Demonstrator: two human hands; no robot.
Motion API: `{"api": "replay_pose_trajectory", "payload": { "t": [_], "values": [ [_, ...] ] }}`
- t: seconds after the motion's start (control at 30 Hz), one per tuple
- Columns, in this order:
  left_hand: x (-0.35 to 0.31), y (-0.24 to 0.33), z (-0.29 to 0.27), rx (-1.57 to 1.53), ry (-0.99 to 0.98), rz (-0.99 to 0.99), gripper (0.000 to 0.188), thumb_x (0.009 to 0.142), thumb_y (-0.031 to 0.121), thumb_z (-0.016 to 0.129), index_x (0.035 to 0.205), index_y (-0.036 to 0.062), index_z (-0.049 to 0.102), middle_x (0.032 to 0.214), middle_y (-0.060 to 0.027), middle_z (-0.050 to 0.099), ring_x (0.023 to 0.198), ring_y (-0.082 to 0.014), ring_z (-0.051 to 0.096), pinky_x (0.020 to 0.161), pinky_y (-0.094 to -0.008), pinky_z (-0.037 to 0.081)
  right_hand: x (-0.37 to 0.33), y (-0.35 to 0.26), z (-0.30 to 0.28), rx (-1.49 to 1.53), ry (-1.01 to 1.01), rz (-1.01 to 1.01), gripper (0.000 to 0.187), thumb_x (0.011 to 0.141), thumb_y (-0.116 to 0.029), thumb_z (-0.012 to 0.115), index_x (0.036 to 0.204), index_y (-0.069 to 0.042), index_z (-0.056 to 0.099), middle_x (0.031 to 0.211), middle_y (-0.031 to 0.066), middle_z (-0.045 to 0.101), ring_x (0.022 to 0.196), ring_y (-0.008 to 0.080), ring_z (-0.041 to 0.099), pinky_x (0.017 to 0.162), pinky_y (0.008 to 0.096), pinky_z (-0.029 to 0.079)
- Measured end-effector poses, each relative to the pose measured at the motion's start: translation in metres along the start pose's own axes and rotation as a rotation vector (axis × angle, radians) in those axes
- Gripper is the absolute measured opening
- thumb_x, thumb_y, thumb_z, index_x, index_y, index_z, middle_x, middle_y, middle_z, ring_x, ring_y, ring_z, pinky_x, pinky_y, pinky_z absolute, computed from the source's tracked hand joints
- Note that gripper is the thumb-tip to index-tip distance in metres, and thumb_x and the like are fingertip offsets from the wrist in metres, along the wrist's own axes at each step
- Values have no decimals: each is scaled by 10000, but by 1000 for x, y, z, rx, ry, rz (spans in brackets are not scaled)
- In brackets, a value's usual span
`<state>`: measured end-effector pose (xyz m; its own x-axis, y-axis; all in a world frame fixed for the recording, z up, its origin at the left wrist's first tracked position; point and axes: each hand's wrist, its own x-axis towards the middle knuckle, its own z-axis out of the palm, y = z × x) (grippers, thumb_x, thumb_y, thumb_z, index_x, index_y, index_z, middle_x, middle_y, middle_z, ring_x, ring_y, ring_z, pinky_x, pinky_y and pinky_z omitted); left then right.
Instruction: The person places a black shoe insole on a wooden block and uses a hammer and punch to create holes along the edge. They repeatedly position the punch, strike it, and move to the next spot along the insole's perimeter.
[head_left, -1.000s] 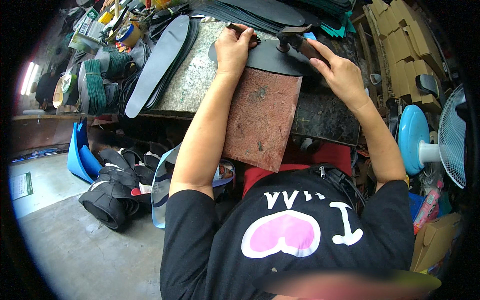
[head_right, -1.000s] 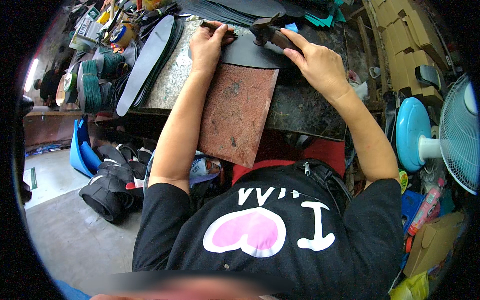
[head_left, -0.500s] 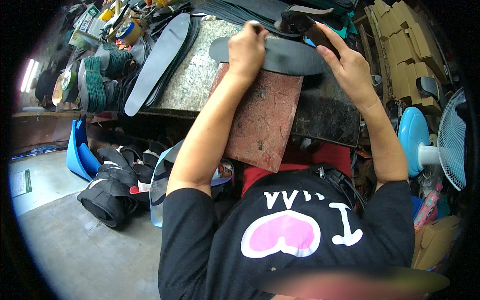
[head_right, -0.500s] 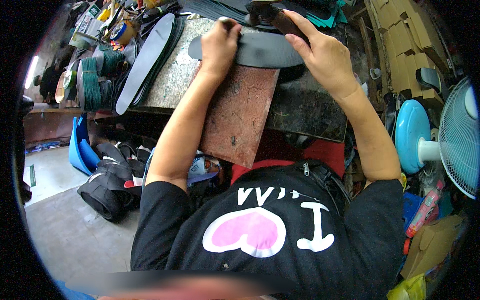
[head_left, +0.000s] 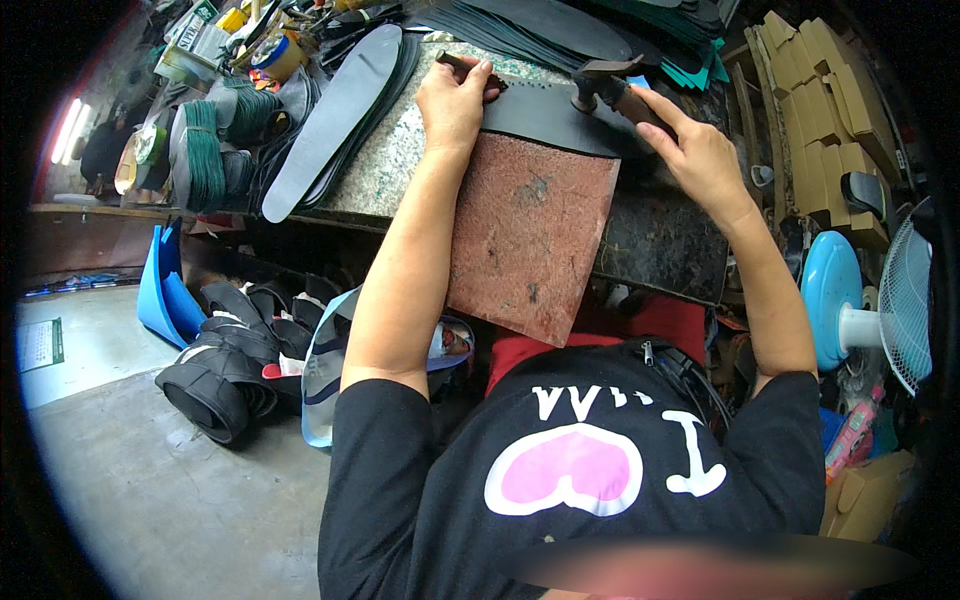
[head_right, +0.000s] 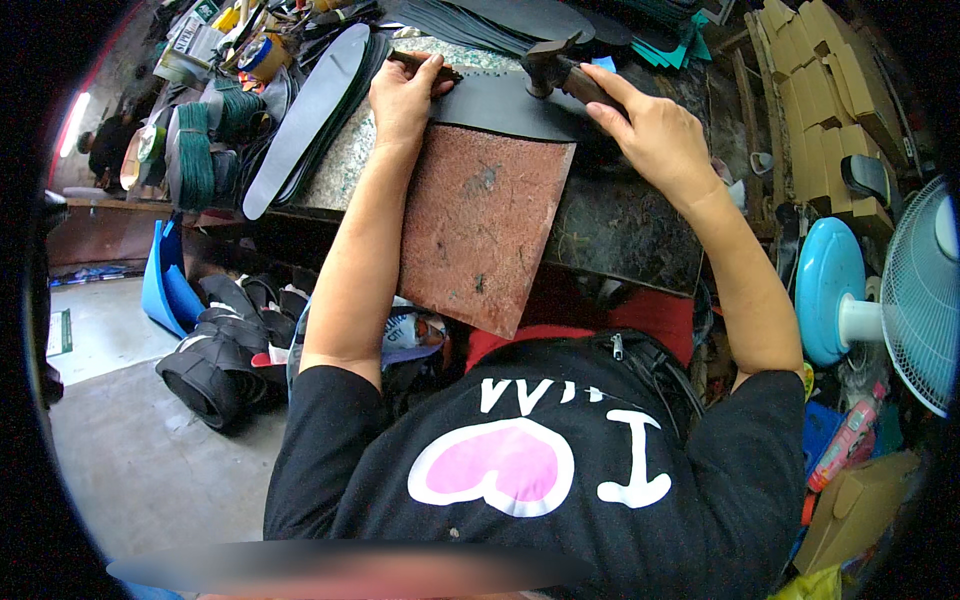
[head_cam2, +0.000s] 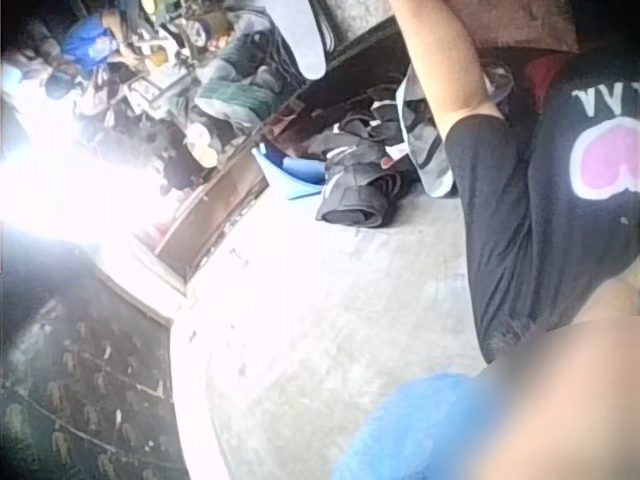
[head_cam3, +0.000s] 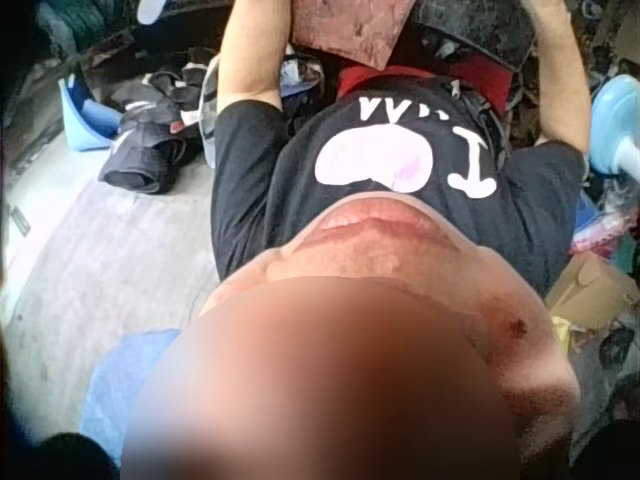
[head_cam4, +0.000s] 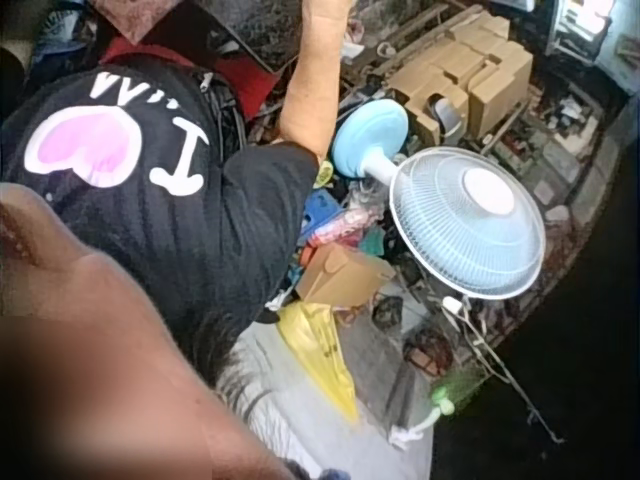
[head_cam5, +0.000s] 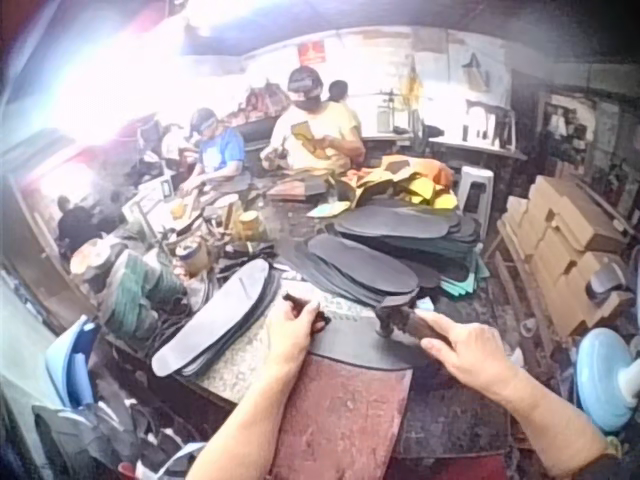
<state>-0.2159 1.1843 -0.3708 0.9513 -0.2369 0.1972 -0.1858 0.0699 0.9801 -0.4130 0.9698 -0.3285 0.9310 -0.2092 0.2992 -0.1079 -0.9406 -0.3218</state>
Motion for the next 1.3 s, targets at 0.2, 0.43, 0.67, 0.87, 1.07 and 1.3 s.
{"api": "replay_pose_trajectory", "payload": {
  "t": [0.2, 0.43, 0.67, 0.87, 1.07, 1.3],
  "values": [
    [-4, 4, 1, 197, -15, 141, 167, 858, 89, 719, 932, -24, 621, 830, -102, 694, 706, -153, 685, 615, -288, 571, 14, -38, -57, 472, 224, -198, 427, 981, -207, 585, 1403, -209, 523, 875, 9, 646, 641, 40, 523, 564, 173, 431],
    [-12, 6, 19, 901, -33, 650, 196, 874, 188, 681, 967, 38, 594, 798, -170, 684, 693, -343, 671, 663, -399, 536, 25, -47, -25, 140, 292, -320, 438, 967, -326, 566, 1390, -234, 497, 914, 163, 700, 789, 297, 700, 657, 380, 550],
    [3, -7, 6, -157, 11, -1, 125, 919, 61, 627, 913, -64, 622, 808, -121, 692, 671, -153, 686, 579, -249, 586, 0, 5, 13, -70, 42, -19, 413, 967, -428, 517, 1364, -314, 508, 822, 181, 690, 790, 357, 690, 670, 446, 553],
    [-4, 0, 9, 147, -67, 137, 119, 905, 99, 657, 916, -18, 637, 826, -97, 706, 718, -156, 696, 626, -276, 571, 12, -34, -38, 109, 268, -242, 388, 940, -403, 587, 1316, -305, 572, 911, 166, 699, 823, 335, 696, 673, 403, 558],
    [-11, 8, 24, 904, -84, 677, 132, 868, 168, 678, 869, 44, 634, 797, -166, 686, 727, -328, 680, 679, -389, 540, 16, -51, -55, 302, 407, -424, 462, 953, -181, 616, 1401, -154, 510, 1153, 86, 694, 944, 210, 692, 767, 321, 552],
    [-3, 0, 18, -6, -18, 67, 104, 930, 64, 609, 893, -33, 616, 811, -114, 689, 705, -160, 687, 605, -262, 592, -1, -6, 5, -37, 24, 29, 437, 968, -426, 515, 1380, -281, 491, 802, 184, 686, 780, 373, 683, 673, 461, 552]
  ]
}}
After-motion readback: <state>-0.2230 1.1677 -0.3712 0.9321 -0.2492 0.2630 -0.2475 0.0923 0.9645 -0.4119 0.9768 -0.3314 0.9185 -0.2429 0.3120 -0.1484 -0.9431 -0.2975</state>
